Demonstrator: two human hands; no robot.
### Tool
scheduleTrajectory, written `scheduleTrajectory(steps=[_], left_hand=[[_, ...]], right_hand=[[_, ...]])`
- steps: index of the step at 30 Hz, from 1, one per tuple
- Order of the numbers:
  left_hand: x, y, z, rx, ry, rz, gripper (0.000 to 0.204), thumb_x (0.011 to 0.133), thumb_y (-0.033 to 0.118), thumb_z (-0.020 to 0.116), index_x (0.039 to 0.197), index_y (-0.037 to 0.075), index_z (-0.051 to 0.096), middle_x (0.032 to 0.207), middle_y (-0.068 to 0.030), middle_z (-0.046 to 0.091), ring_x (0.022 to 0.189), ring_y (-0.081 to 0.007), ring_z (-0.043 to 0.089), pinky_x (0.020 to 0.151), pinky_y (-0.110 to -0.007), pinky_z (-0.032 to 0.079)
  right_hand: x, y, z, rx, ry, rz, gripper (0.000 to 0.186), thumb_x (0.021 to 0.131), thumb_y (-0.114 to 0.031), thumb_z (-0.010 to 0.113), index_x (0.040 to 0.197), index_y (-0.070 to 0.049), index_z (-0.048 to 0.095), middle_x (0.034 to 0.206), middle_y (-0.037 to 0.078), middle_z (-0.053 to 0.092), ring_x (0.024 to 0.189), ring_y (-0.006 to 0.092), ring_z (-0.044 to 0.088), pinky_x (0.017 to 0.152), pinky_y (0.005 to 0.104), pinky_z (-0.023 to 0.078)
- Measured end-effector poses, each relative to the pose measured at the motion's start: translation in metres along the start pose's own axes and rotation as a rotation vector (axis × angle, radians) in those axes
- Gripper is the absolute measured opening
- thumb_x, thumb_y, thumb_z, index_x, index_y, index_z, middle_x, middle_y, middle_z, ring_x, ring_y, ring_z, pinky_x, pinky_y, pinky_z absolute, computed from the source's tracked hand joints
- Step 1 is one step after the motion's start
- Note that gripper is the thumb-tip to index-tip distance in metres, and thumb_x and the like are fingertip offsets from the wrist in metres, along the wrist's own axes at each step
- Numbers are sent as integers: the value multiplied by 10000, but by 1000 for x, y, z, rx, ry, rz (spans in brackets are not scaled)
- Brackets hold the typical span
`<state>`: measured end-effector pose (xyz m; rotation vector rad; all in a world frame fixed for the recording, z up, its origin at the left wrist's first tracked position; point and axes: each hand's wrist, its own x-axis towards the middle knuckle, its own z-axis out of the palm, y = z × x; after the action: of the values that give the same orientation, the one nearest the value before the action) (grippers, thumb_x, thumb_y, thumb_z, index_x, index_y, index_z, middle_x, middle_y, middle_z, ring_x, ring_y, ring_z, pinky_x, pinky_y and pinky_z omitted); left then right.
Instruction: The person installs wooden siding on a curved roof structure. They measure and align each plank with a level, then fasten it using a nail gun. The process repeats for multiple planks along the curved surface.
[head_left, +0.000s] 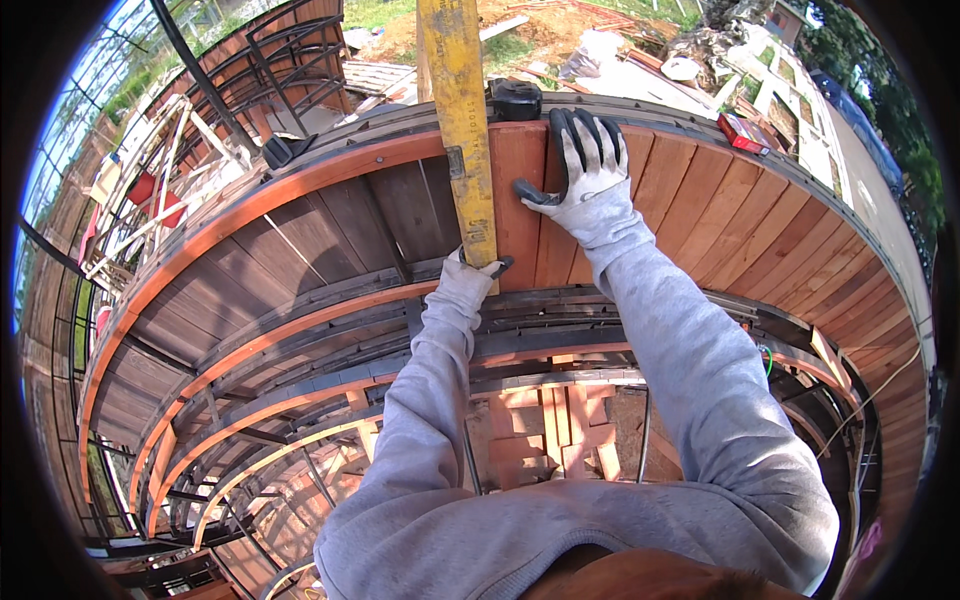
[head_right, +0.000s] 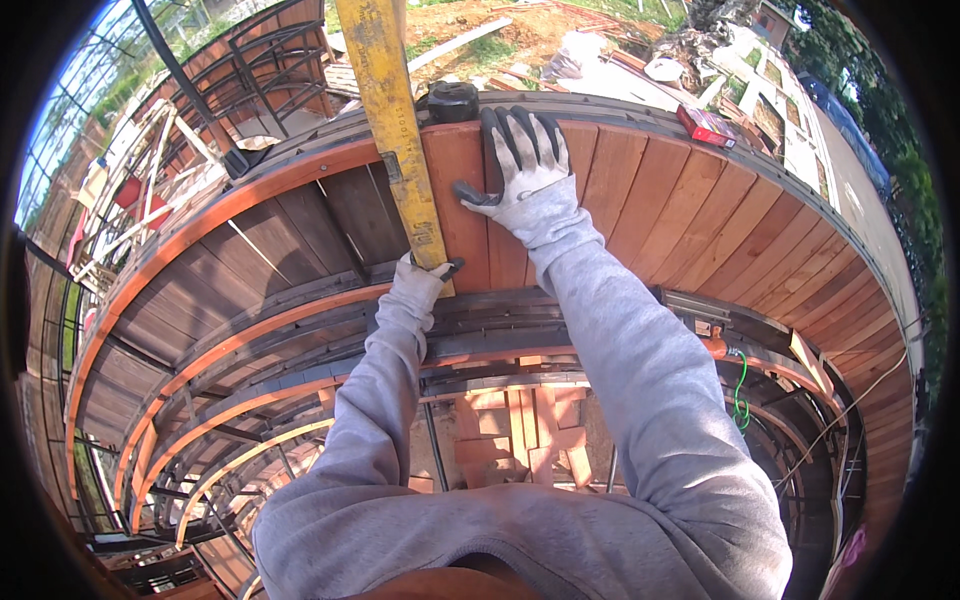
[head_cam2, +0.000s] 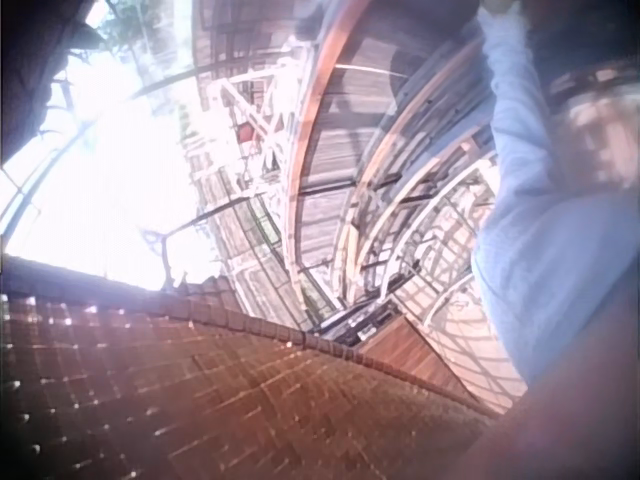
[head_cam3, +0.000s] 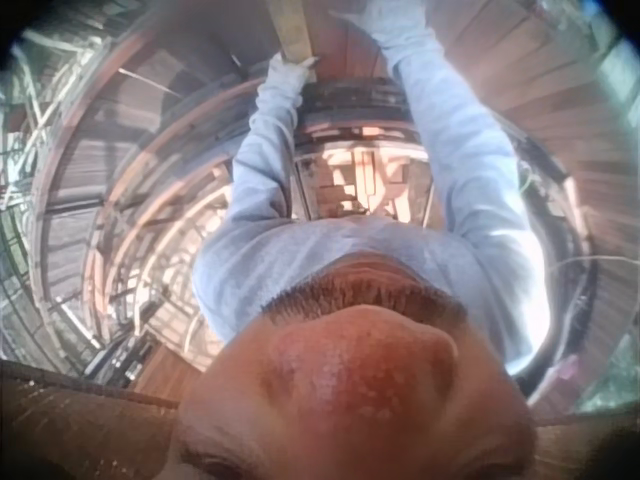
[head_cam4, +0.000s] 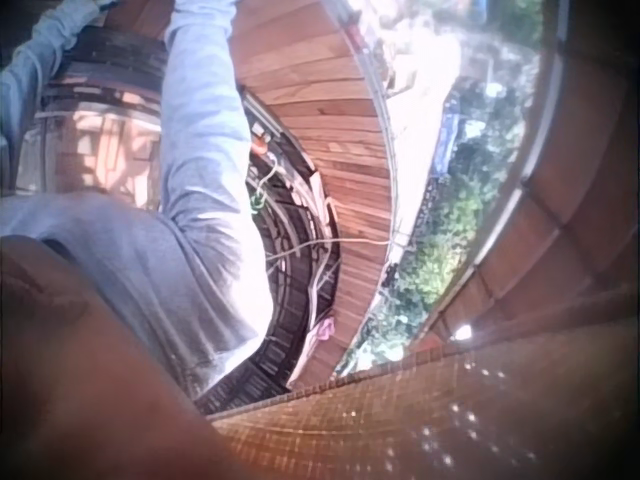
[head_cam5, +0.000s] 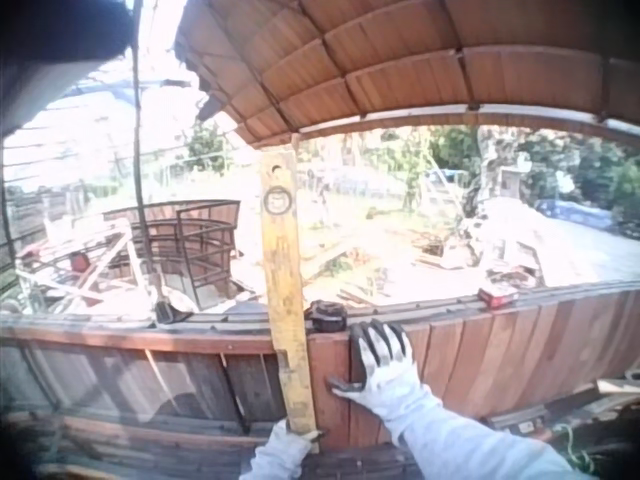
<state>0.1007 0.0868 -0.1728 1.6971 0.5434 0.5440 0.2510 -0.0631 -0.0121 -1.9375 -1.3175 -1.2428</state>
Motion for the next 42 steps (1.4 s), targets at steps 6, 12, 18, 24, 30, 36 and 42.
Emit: scheduleTrajectory(steps=[6,12,18,24,30,36,42], left_hand=[[3,-4,0,-22,-36,13,444,760,168,876,1109,-16,672,977,-81,736,863,-153,671,797,-311,552],[3,-5,-1,-1,-19,-29,437,764,147,870,1114,-20,668,995,-87,735,879,-147,670,812,-308,549],[-2,11,-1,-34,-32,-81,436,765,136,866,1113,-29,663,995,-81,732,880,-142,662,820,-304,543],[2,-1,-3,0,-18,4,433,766,135,867,1110,-30,662,988,-76,731,883,-135,659,817,-300,542],[-3,9,-3,7,-25,-26,434,759,134,874,1105,-23,664,995,-85,735,880,-140,666,824,-308,546],[-1,7,-4,-17,-33,-7,442,760,138,876,1112,-21,660,999,-94,739,902,-145,678,819,-307,551],[-6,11,-3,-11,-12,-36,405,768,116,865,1099,-14,671,970,-85,736,864,-137,666,797,-306,553]], right_hand=[[-2,2,0,-7,-47,26,914,698,-578,816,1402,-112,465,1425,125,453,1369,335,398,1150,533,306],[-3,-1,-2,-40,-86,22,811,708,-608,789,1381,-228,540,1435,124,445,1389,332,370,1169,537,271],[0,-2,-6,-54,-102,43,778,695,-599,793,1362,-265,571,1433,123,434,1383,346,370,1166,549,265],[2,-2,-4,-45,-98,44,858,673,-591,810,1405,-235,538,1430,131,443,1356,368,373,1158,556,264],[1,-1,-4,-46,-92,27,944,650,-589,826,1454,-221,495,1414,129,450,1342,362,377,1156,548,265],[5,-3,-2,-6,-99,85,882,675,-605,810,1406,-216,505,1414,126,466,1342,356,401,1144,566,280],[2,-4,-1,-68,-86,28,872,663,-648,801,1394,-257,529,1395,133,471,1332,389,394,1145,575,271]])
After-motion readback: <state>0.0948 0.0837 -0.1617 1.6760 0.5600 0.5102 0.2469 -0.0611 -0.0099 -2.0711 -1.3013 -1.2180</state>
